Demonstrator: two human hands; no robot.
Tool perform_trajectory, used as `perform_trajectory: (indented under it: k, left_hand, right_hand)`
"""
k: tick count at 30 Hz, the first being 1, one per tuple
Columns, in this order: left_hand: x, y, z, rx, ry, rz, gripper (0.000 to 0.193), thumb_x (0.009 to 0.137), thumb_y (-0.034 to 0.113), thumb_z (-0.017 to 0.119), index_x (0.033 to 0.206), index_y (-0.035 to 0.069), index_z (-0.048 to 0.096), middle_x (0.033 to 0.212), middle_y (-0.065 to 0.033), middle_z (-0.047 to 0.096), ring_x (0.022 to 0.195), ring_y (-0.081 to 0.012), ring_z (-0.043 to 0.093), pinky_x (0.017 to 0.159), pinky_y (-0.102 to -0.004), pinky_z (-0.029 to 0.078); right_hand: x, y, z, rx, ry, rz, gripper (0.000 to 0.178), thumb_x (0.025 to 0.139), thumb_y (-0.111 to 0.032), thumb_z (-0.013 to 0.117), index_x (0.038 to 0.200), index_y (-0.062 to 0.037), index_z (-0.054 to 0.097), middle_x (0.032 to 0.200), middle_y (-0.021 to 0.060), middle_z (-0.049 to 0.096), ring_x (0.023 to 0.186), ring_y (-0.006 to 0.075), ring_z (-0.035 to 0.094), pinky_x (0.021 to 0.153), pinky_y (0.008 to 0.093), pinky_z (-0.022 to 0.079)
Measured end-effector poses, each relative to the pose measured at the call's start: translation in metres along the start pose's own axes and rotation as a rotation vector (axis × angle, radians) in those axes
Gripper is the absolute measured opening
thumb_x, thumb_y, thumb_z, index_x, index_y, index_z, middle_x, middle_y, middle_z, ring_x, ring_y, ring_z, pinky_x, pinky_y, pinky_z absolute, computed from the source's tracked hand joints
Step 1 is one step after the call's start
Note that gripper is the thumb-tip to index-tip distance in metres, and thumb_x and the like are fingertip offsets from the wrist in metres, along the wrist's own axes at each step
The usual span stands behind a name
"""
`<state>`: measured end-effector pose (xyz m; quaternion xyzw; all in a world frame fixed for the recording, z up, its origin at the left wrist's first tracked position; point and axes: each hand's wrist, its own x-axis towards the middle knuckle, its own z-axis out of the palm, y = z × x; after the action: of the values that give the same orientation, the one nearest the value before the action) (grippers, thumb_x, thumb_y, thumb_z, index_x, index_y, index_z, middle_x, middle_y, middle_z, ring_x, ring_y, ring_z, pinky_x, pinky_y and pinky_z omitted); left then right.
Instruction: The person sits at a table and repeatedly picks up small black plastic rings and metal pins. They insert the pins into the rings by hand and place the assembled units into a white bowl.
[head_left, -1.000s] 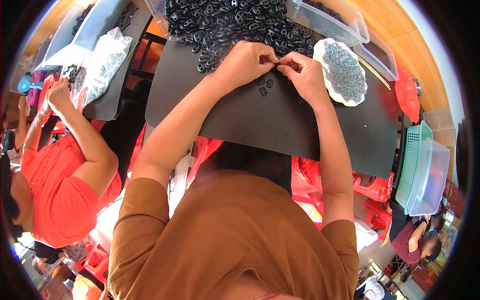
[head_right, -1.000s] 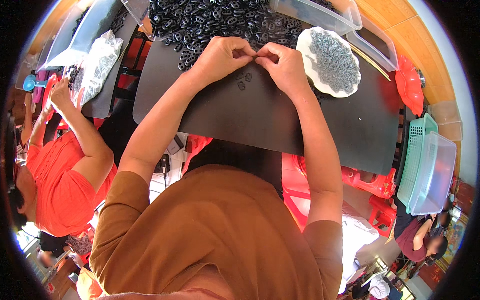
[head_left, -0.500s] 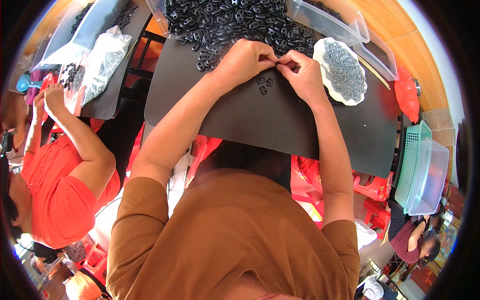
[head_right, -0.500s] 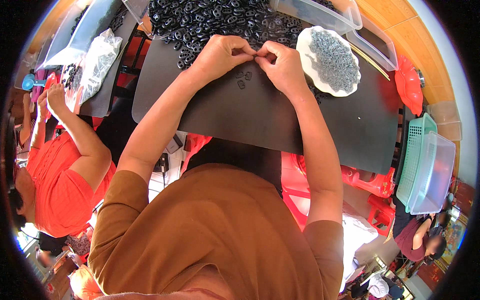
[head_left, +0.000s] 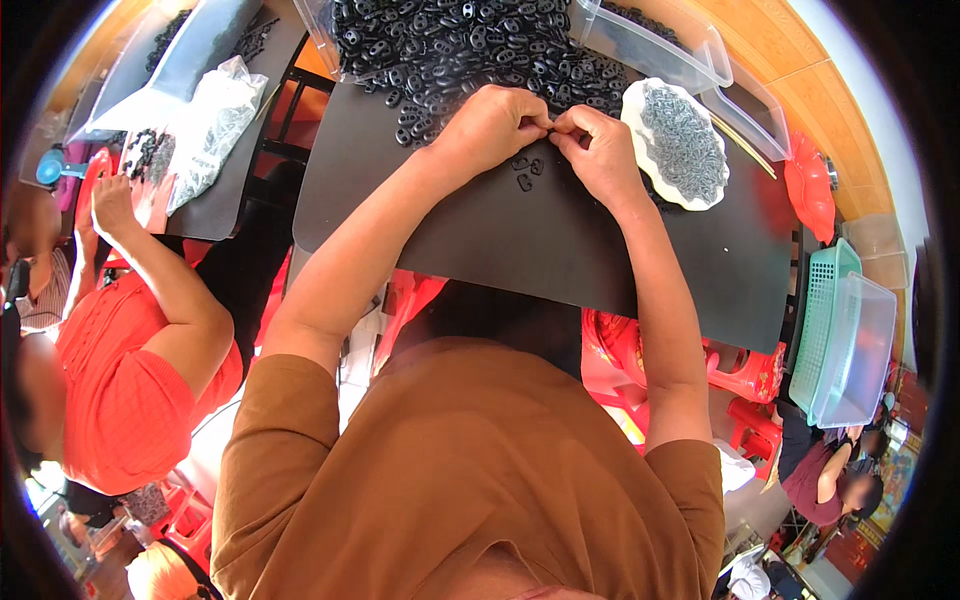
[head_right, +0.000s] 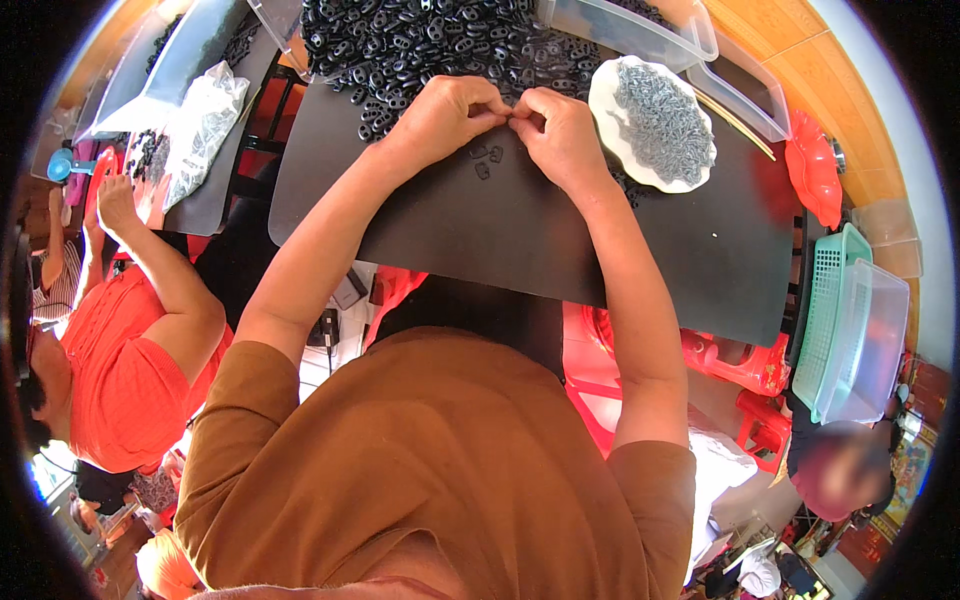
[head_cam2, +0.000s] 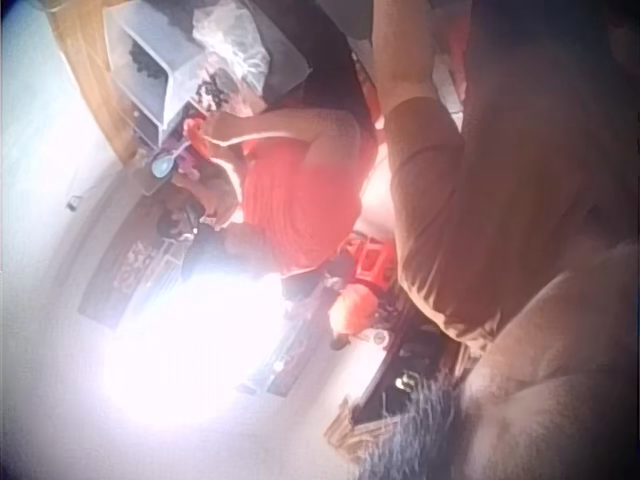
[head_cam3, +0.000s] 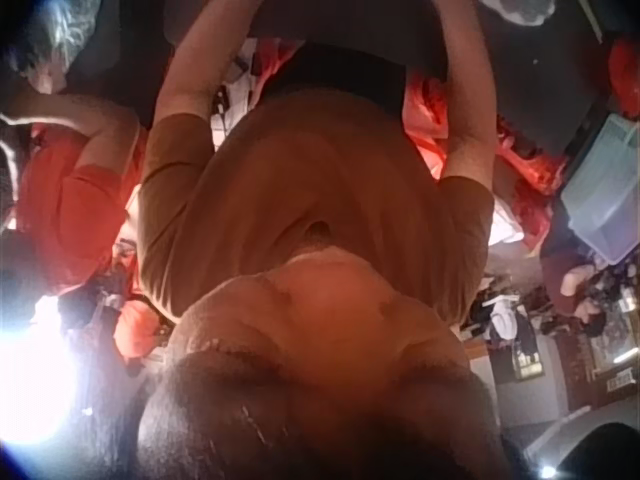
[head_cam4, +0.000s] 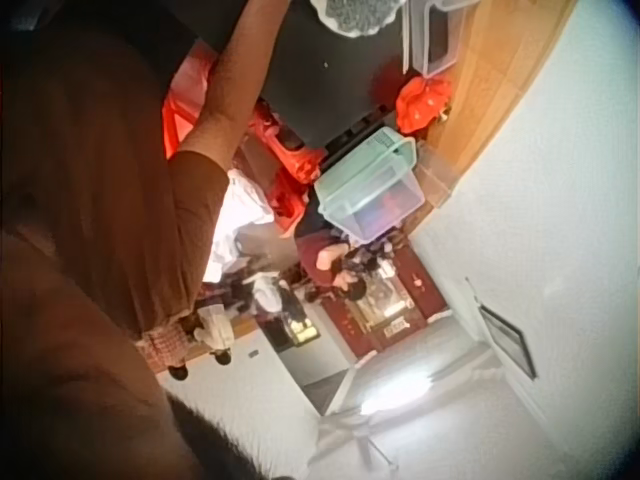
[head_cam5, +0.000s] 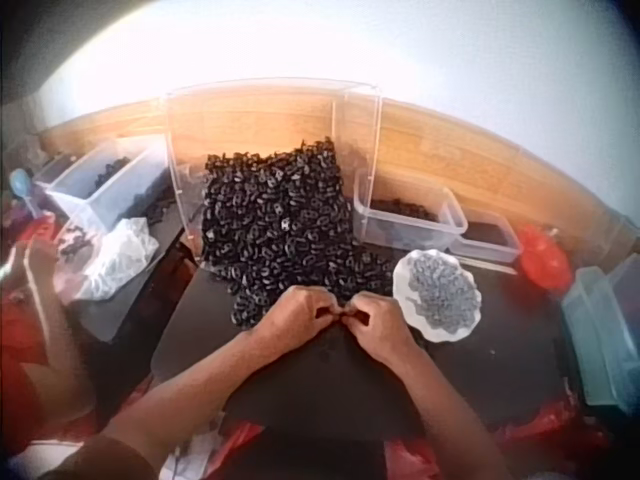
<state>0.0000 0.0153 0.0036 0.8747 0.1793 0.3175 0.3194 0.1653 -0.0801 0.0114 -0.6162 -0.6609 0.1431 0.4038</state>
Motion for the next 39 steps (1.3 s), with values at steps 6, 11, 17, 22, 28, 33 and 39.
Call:
perform_trajectory:
  k: [6, 11, 17, 22, 28, 33, 39]
  left_hand:
    - [0.000, -0.002, 0.001, 0.040, -0.002, 0.028, 0.010, 0.078, 0.004, 0.072, 0.087, 0.001, 0.070, 0.081, -0.0120, 0.070, 0.073, -0.0245, 0.069, 0.068, -0.0328, 0.054]
    - [0.000, -0.001, 0.001, 0.059, 0.007, 0.004, 0.010, 0.077, 0.005, 0.072, 0.087, 0.002, 0.071, 0.080, -0.0124, 0.070, 0.073, -0.0245, 0.070, 0.068, -0.0325, 0.054]
    - [0.001, 0.003, -0.004, -0.227, 0.010, -0.189, 0.013, 0.084, 0.006, 0.070, 0.095, 0.003, 0.074, 0.082, -0.0067, 0.073, 0.074, -0.0106, 0.068, 0.071, -0.0260, 0.053]
    - [0.005, 0.005, -0.014, -0.529, 0.035, -0.314, 0.014, 0.089, 0.009, 0.068, 0.100, 0.001, 0.072, 0.084, -0.0039, 0.072, 0.078, -0.0072, 0.065, 0.073, -0.0224, 0.053]
    - [0.006, -0.003, -0.023, -0.337, 0.138, -0.264, 0.015, 0.088, 0.008, 0.068, 0.100, 0.001, 0.073, 0.085, -0.0055, 0.073, 0.076, -0.0079, 0.066, 0.072, -0.0239, 0.053]
    - [0.002, 0.005, -0.023, -0.116, 0.132, -0.182, 0.014, 0.086, 0.007, 0.069, 0.098, 0.002, 0.073, 0.083, -0.0093, 0.073, 0.073, -0.0127, 0.069, 0.070, -0.0270, 0.054]
    - [0.001, -0.001, -0.021, -0.009, 0.121, -0.046, 0.012, 0.085, 0.004, 0.067, 0.096, 0.001, 0.071, 0.085, -0.0120, 0.072, 0.076, -0.0196, 0.071, 0.071, -0.0287, 0.055]
  right_hand:
    - [0.000, -0.004, 0.001, 0.014, -0.025, 0.035, 0.011, 0.076, 0.002, 0.069, 0.079, 0.0019, 0.059, 0.075, 0.0125, 0.062, 0.067, 0.0258, 0.063, 0.062, 0.0339, 0.048]
    - [0.000, -0.005, 0.002, -0.050, 0.001, -0.019, 0.011, 0.076, 0.001, 0.070, 0.079, 0.0015, 0.060, 0.075, 0.0119, 0.062, 0.066, 0.0223, 0.063, 0.062, 0.0331, 0.048]
    - [0.000, 0.003, -0.004, 0.324, -0.031, 0.231, 0.008, 0.082, -0.001, 0.069, 0.086, -0.0023, 0.061, 0.078, 0.0027, 0.063, 0.067, 0.0095, 0.060, 0.058, 0.0268, 0.048]
    - [0.005, -0.009, -0.022, 0.666, -0.112, 0.336, 0.015, 0.085, -0.005, 0.069, 0.097, -0.0048, 0.060, 0.085, 0.0009, 0.062, 0.072, 0.0068, 0.058, 0.063, 0.0229, 0.049]
    - [0.028, -0.004, -0.058, 0.572, -0.272, 0.342, 0.017, 0.085, -0.010, 0.068, 0.102, -0.0057, 0.064, 0.084, -0.0005, 0.063, 0.074, 0.0074, 0.059, 0.065, 0.0223, 0.050]
    - [0.086, 0.013, -0.103, 0.679, 0.214, 0.119, 0.025, 0.085, -0.007, 0.068, 0.110, -0.0037, 0.062, 0.092, 0.0042, 0.065, 0.081, 0.0099, 0.062, 0.072, 0.0246, 0.052]
    - [0.066, 0.007, -0.079, 0.227, 0.430, -0.023, 0.023, 0.085, -0.010, 0.070, 0.107, -0.0050, 0.066, 0.098, 0.0026, 0.068, 0.087, 0.0106, 0.065, 0.076, 0.0261, 0.052]
